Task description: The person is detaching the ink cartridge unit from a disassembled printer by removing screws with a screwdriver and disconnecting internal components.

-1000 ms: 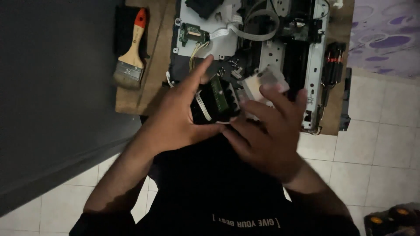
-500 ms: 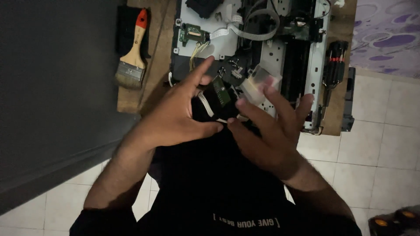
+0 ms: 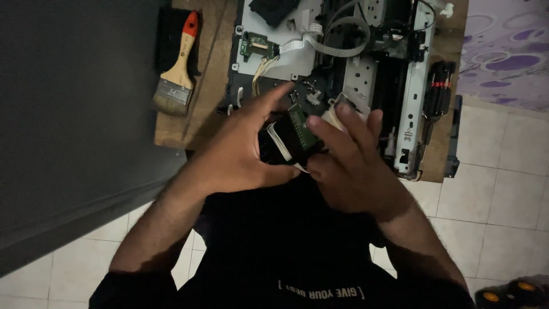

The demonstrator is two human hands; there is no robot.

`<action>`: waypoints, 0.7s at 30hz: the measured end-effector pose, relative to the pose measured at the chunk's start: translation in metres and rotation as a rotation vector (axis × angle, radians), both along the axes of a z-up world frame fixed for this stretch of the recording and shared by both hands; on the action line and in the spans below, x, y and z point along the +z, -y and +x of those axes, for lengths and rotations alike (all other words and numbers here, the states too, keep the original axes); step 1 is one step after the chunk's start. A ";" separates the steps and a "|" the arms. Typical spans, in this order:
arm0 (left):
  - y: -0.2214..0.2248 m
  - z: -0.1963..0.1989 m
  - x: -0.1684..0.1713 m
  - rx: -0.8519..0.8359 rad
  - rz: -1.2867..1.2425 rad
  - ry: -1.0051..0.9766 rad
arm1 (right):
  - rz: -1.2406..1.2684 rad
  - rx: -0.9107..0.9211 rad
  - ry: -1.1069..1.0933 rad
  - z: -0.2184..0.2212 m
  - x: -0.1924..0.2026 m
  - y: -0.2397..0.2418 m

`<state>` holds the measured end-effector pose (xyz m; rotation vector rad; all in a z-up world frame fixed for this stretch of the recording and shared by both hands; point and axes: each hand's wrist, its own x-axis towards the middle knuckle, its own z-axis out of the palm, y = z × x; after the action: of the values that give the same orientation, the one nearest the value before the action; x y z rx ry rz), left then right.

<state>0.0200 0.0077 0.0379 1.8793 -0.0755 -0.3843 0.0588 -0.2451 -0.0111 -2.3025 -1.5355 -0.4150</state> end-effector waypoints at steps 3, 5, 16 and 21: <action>-0.002 0.003 0.004 0.018 -0.002 -0.060 | -0.018 0.044 -0.041 0.004 0.004 0.001; -0.003 0.004 0.007 -0.010 -0.025 -0.067 | -0.010 0.102 -0.035 0.009 0.003 0.003; -0.007 0.003 -0.001 -0.041 -0.052 -0.062 | 0.196 -0.029 -0.005 0.001 -0.011 -0.007; -0.007 0.002 -0.009 -0.028 -0.089 -0.017 | 0.226 -0.131 0.042 -0.019 -0.008 -0.019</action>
<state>0.0216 0.0151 0.0285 1.7880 -0.1059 -0.4098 0.0402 -0.2259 -0.0192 -2.2360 -1.2865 -0.6398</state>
